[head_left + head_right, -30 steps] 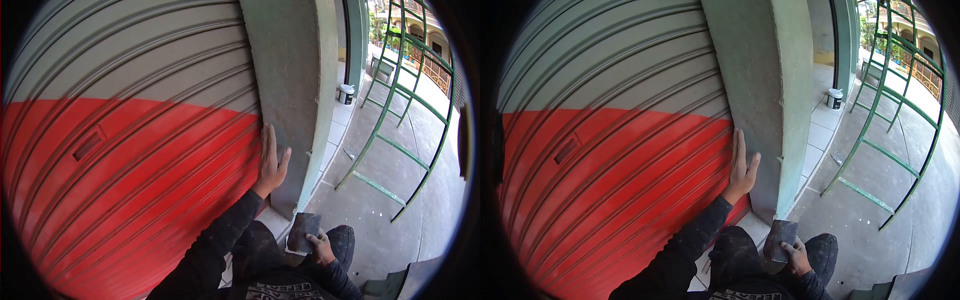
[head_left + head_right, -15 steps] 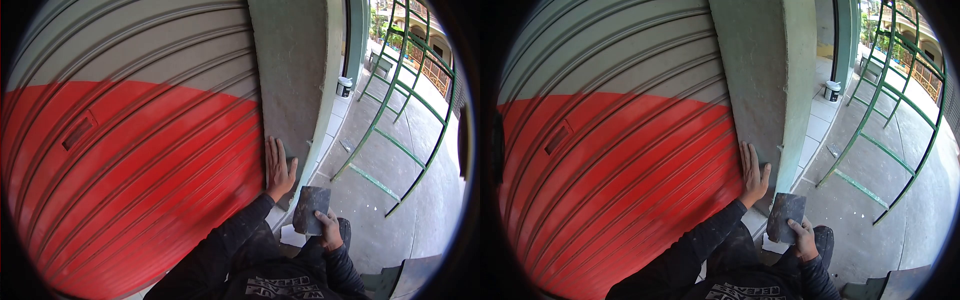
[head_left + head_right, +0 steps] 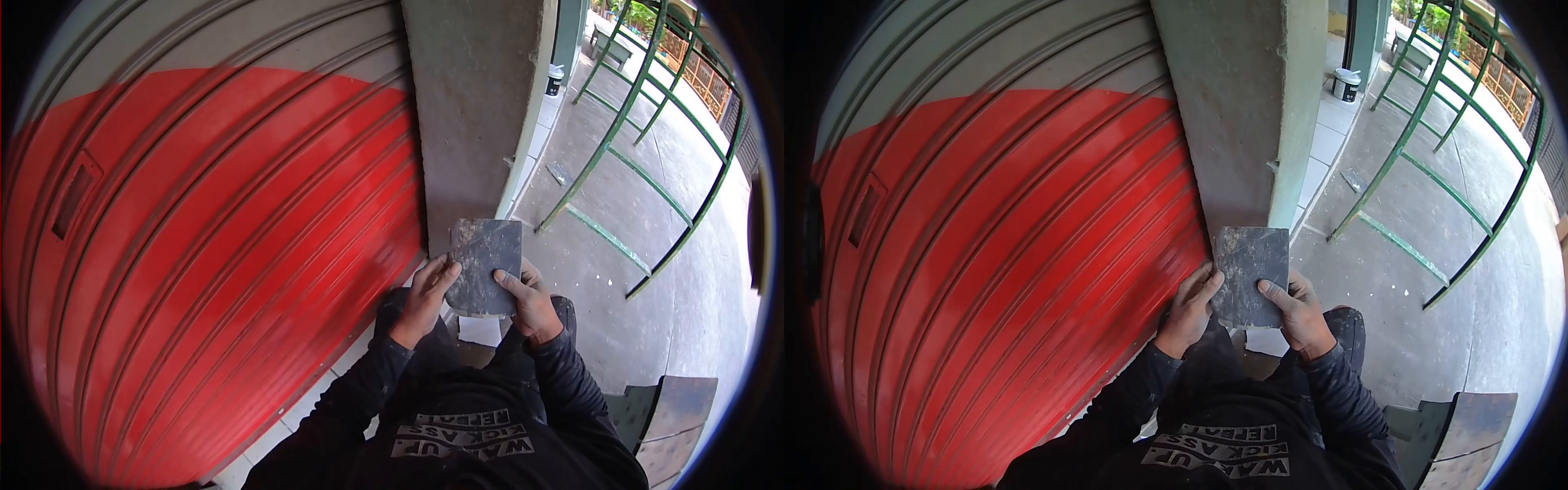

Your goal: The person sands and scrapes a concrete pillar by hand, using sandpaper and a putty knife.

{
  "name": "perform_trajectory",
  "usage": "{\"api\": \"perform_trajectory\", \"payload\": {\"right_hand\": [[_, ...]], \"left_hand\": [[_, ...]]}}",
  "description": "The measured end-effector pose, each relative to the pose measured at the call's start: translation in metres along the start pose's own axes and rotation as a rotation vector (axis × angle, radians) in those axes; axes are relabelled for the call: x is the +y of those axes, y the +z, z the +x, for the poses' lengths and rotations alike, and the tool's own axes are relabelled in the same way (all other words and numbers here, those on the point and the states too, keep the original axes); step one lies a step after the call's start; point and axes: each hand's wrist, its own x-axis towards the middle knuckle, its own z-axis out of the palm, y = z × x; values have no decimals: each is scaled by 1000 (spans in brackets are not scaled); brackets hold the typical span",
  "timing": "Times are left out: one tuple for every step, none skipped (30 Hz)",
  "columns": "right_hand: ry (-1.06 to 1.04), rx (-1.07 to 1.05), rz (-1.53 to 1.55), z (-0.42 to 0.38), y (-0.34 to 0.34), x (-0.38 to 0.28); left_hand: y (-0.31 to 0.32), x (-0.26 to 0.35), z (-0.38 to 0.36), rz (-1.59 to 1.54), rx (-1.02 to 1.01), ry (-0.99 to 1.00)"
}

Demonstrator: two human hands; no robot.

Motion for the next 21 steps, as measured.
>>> {"api": "perform_trajectory", "payload": {"right_hand": [[12, 1, -7, 0, 1, 3], [23, 4, -14, -1, 3, 5], [7, 8, -26, -1, 5, 5], [14, 2, -16, -1, 5, 7], [20, -5, -7, -1, 3, 12], [27, -13, 3, -2, 1, 16], [20, -17, -2, -3, -1, 18], [11, -21, -11, -3, -1, 22], [2, -25, -21, -2, 0, 26], [21, -26, -43, -2, -3, 28], [40, -27, -65, -2, -6, 32], [61, -29, -88, -3, -7, 36], [57, -25, -157, -2, -8, 38], [72, 4, -159, -4, -11, 40], [87, 33, -159, -6, -17, 43], [103, 64, -157, -10, -24, 46], [94, 77, -171, -14, -31, 50], [125, 118, -191, -19, -39, 58], [152, 157, -211, -24, -49, 68], [175, 194, -229, -29, -59, 80], [199, 214, -239, -35, -71, 97]], "left_hand": [[5, 6, -3, 7, 64, -2], [7, 8, -5, 12, 127, -5], [4, 4, -4, 27, 99, -8], [-4, -2, -1, 40, 70, -9], [-10, -8, 0, 54, 41, -10], [-13, -11, 0, 23, 53, -23], [-14, -15, 0, -7, 65, -30], [-16, -17, 2, -39, 74, -35], [-16, -12, 3, -161, 48, -145], [-12, -5, 3, -280, 24, -256], [-11, -2, 1, -399, -2, -366], [-12, -3, 0, -426, -25, -363], [-15, -6, 0, -452, -48, -359], [-18, -8, 1, -475, -74, -352], [-21, -11, 6, -435, 1, -251], [-23, -12, 10, -394, 77, -152], [-25, -14, 15, -353, 154, -53], [-24, -12, 21, -277, 271, 42], [-21, -9, 29, -199, 388, 141], [-19, -6, 38, -121, 502, 245], [-18, -3, 51, 35, 499, 378]]}}
